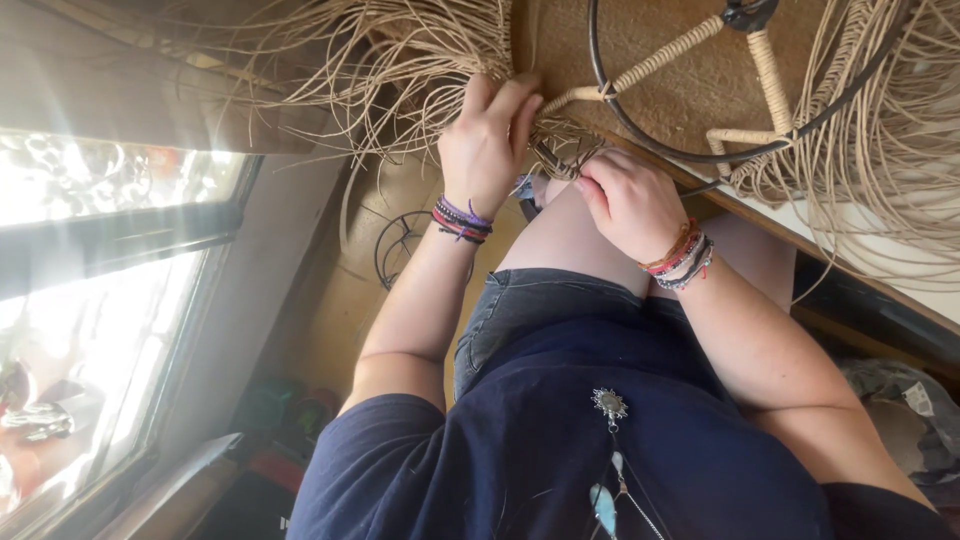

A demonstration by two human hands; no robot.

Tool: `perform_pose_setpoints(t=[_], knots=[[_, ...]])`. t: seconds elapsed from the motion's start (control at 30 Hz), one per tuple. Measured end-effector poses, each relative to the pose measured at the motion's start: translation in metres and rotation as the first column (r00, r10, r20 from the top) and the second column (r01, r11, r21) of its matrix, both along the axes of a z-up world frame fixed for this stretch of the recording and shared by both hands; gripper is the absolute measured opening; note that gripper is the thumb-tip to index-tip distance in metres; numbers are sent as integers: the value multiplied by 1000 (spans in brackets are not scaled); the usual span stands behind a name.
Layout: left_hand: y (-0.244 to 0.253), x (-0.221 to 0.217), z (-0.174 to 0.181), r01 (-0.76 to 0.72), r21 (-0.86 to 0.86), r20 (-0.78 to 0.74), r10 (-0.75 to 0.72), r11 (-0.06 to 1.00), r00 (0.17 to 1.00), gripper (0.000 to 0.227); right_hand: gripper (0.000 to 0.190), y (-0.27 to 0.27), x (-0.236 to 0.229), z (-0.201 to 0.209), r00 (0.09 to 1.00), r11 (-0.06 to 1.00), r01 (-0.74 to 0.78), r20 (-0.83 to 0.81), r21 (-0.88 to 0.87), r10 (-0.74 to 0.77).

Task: Weaving straw strands around a circular frame to create a decorative item.

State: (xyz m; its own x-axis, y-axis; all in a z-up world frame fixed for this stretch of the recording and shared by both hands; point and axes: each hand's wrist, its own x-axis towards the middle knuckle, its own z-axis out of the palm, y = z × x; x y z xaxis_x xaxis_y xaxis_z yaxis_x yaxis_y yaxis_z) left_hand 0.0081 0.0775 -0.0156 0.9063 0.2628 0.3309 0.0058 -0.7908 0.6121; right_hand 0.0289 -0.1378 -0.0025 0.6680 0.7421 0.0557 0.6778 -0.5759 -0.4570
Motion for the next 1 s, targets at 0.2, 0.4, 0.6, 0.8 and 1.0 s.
perform_pose_setpoints(t=[0.2,0.4,0.6,0.8,1.0], knots=[[8,5,0,129,-137,78,-119,982,990,19,12,18,2,-6,997,999,37,68,-5,-36],[11,-1,2,168,-113,20,-167,979,986,19,16,45,1,-5,991,994,89,95,68,-95],[6,-1,2,138,-155,21,-136,978,990,17,15,39,5,-24,997,981,83,-17,175,-81],[-26,-43,-61,63,-524,384,170,850,907,16,26,29,16,-11,918,991,132,-379,21,-114],[-26,-53,-57,34,-486,289,124,873,949,27,26,33,17,-13,952,996,87,-297,15,-79]])
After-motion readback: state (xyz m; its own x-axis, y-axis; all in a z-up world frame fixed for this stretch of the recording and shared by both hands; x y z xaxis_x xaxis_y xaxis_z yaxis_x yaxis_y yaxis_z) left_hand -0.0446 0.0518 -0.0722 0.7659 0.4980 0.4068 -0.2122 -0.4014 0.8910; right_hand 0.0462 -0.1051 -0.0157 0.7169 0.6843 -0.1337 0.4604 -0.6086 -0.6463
